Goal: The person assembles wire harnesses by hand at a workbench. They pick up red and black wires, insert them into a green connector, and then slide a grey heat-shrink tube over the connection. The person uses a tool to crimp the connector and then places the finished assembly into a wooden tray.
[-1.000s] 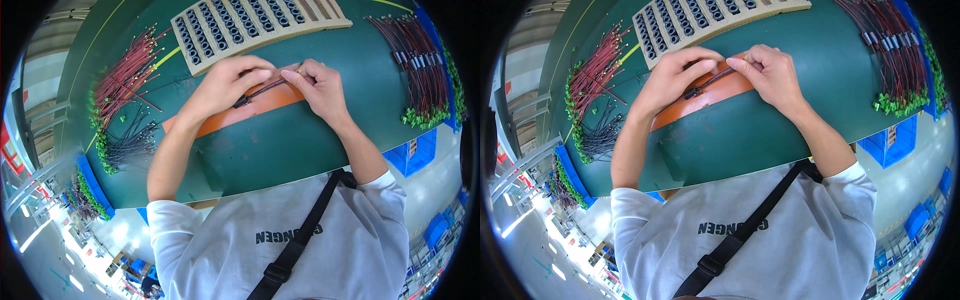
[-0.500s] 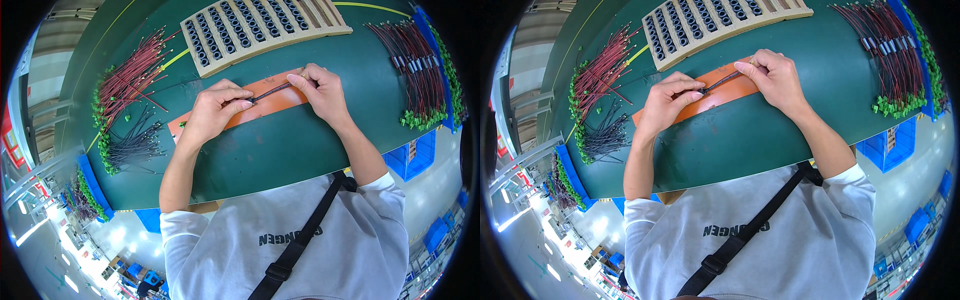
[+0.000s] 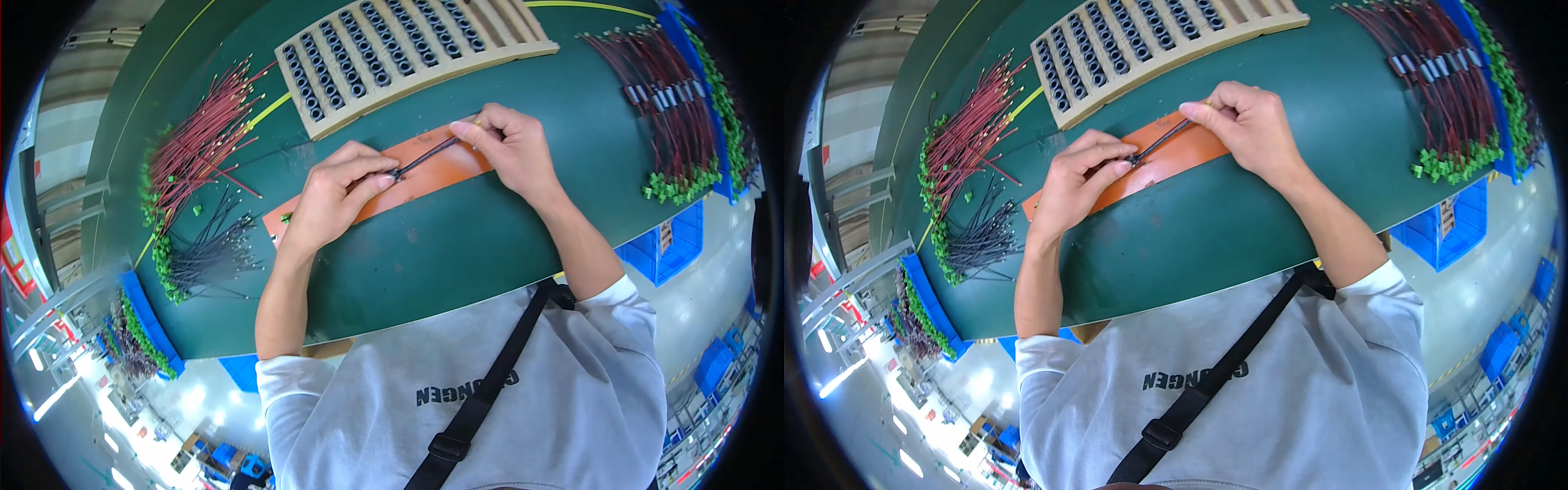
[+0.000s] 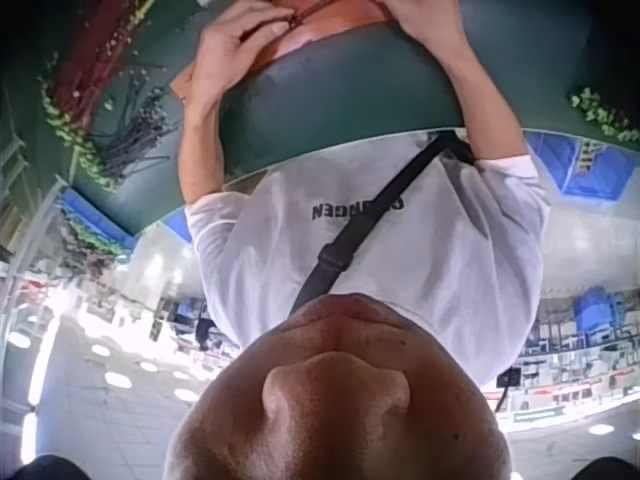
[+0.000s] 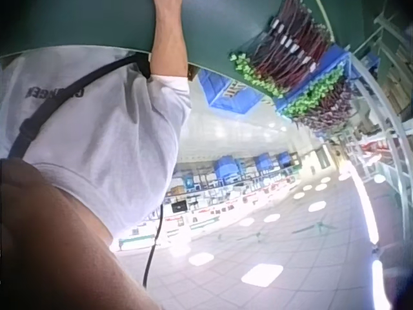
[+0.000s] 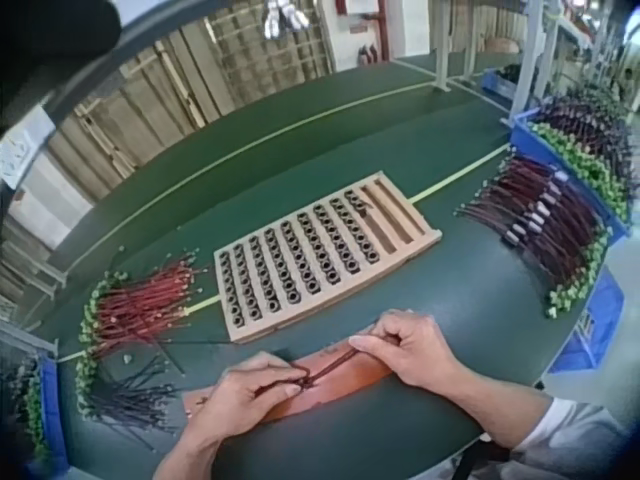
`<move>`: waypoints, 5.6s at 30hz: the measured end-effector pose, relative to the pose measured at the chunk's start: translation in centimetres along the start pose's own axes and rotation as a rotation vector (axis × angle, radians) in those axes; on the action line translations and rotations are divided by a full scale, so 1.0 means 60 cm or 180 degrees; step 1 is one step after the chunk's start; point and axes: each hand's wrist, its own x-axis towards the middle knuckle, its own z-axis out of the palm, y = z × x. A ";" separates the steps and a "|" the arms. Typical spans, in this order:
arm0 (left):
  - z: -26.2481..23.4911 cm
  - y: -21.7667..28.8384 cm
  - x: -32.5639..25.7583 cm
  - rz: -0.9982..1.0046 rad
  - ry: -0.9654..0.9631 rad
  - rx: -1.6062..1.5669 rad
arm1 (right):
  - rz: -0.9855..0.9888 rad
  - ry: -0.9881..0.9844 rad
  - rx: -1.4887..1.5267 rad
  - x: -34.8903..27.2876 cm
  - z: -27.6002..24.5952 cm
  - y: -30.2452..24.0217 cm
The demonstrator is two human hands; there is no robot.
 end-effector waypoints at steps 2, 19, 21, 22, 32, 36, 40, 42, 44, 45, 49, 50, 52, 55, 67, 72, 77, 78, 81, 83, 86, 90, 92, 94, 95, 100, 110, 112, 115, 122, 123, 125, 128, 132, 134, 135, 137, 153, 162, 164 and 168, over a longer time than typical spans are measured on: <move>-0.002 0.006 -0.005 -0.0092 -0.0040 -0.0061 | -0.0005 -0.0006 0.0149 0.003 0.004 -0.005; 0.001 0.014 -0.025 -0.0270 0.0111 -0.0705 | -0.0127 -0.0072 0.0204 -0.001 0.002 -0.029; 0.001 0.008 -0.032 -0.0637 -0.0060 -0.1089 | -0.0176 -0.0062 0.0232 -0.001 0.004 -0.040; 0.003 0.004 -0.034 -0.0576 -0.0038 -0.1178 | -0.0007 -0.0165 0.0356 -0.002 0.005 -0.045; -0.002 -0.012 -0.037 -0.0548 -0.0123 -0.2038 | 0.0660 -0.0640 0.1937 -0.001 0.015 -0.055; 0.013 -0.001 -0.033 -0.0799 0.0281 -0.1952 | 0.0743 -0.0428 0.1456 0.000 0.016 -0.063; 0.010 0.000 -0.031 -0.0864 0.0221 -0.1502 | 0.0641 -0.0201 0.1168 -0.004 0.020 -0.059; 0.011 0.009 -0.033 -0.0909 0.0265 -0.1515 | 0.0745 -0.0214 0.1214 -0.004 0.019 -0.057; 0.013 0.001 -0.035 -0.0819 0.0204 -0.1159 | 0.0807 -0.0245 0.1363 -0.004 0.020 -0.054; 0.012 -0.003 -0.037 -0.0769 0.0177 -0.0980 | 0.0834 -0.0262 0.1437 -0.004 0.022 -0.051; -0.003 0.019 -0.035 -0.1189 0.0632 -0.1308 | 0.0547 -0.0454 0.1967 0.004 0.014 -0.051; -0.015 0.028 -0.040 -0.1082 0.0939 -0.1060 | 0.0303 -0.0425 0.2249 0.004 0.016 -0.060; -0.044 0.058 -0.055 -0.0401 0.1512 -0.1855 | -0.0100 -0.0741 0.1787 -0.008 0.028 -0.071; -0.065 0.095 -0.064 0.0171 0.1466 -0.1902 | -0.0474 -0.1551 0.2066 -0.035 0.079 -0.109; 0.060 0.062 -0.084 0.0061 0.1371 -0.0821 | 0.0209 -0.0596 -0.0772 -0.021 -0.233 -0.180; 0.102 0.044 -0.087 0.0252 0.1118 -0.0335 | -0.0300 0.1060 -0.3187 0.061 -0.558 -0.062; 0.105 0.038 -0.082 0.0334 0.1175 -0.0246 | -0.0237 0.1021 -0.3753 0.074 -0.640 0.034; 0.103 0.038 -0.084 0.0322 0.1167 -0.0182 | -0.0071 0.0972 -0.3733 0.069 -0.618 0.039; 0.101 0.036 -0.087 0.0371 0.1118 -0.0053 | -0.0291 0.1372 -0.4159 0.053 -0.589 0.044; 0.100 0.035 -0.084 0.0438 0.1132 0.0054 | -0.0797 0.1731 -0.4666 0.042 -0.574 0.041; 0.104 0.034 -0.078 0.0436 0.1182 -0.0290 | -0.1205 0.1912 -0.4252 0.059 -0.472 0.010; 0.102 0.028 -0.077 0.0519 0.1218 -0.0110 | -0.1734 0.0742 -0.3053 0.107 -0.243 -0.001; 0.102 0.026 -0.085 0.0497 0.1287 -0.0151 | -0.1513 -0.0003 -0.2465 0.141 -0.142 -0.012; 0.099 0.027 -0.084 0.0858 0.1233 -0.0003 | -0.1821 0.0195 -0.2169 0.202 -0.081 0.000; 0.087 0.026 -0.097 0.0944 0.1228 0.0167 | -0.1953 0.0479 -0.2396 0.228 -0.058 0.001; -0.037 0.016 -0.134 0.0993 0.1206 0.2261 | -0.0942 0.0716 -0.2613 0.291 -0.059 0.052; -0.276 -0.130 -0.163 0.0503 0.1342 0.3498 | -0.0854 0.0696 -0.2650 0.289 -0.054 0.058; -0.323 -0.172 -0.151 -0.0381 0.2139 0.3552 | -0.0774 0.0663 -0.2614 0.286 -0.051 0.051; -0.366 -0.209 -0.117 -0.0918 0.2337 0.2932 | -0.0651 0.0643 -0.2627 0.284 -0.052 0.044; -0.418 -0.248 -0.064 -0.1829 0.1857 0.2904 | -0.0544 0.0627 -0.2574 0.285 -0.045 0.037; -0.426 -0.253 -0.072 -0.1702 0.1853 0.3024 | -0.0561 0.0641 -0.2552 0.286 -0.040 0.035; -0.446 -0.236 -0.087 -0.1392 0.1822 0.3371 | -0.0568 0.0628 -0.2562 0.288 -0.039 0.042; -0.505 -0.155 -0.151 -0.0669 0.1601 0.3714 | -0.0546 0.0636 -0.2590 0.295 -0.053 0.061; -0.522 -0.003 -0.285 -0.1192 0.1416 0.2715 | -0.0647 0.0663 -0.2573 0.298 -0.066 0.076; -0.495 0.028 -0.366 -0.1101 0.1338 0.2893 | -0.0780 0.0636 -0.2621 0.304 -0.065 0.080; -0.483 0.036 -0.395 -0.1029 0.1290 0.2972 | -0.0846 0.0661 -0.2632 0.304 -0.066 0.082; -0.447 0.027 -0.457 -0.1279 0.1248 0.2816 | -0.0824 0.0658 -0.2632 0.304 -0.060 0.079; -0.375 -0.189 -0.388 -0.1552 0.0618 0.3079 | -0.0912 0.0823 -0.2173 0.312 -0.058 0.086; -0.401 -0.114 -0.441 -0.1785 0.0632 0.2207 | -0.0706 0.0763 -0.2182 0.311 -0.070 0.099; -0.385 -0.107 -0.462 -0.1856 0.0315 0.2279 | -0.0776 0.0789 -0.2187 0.309 -0.069 0.095; -0.346 -0.118 -0.476 -0.1922 0.0314 0.2432 | -0.0700 0.0781 -0.2208 0.312 -0.071 0.097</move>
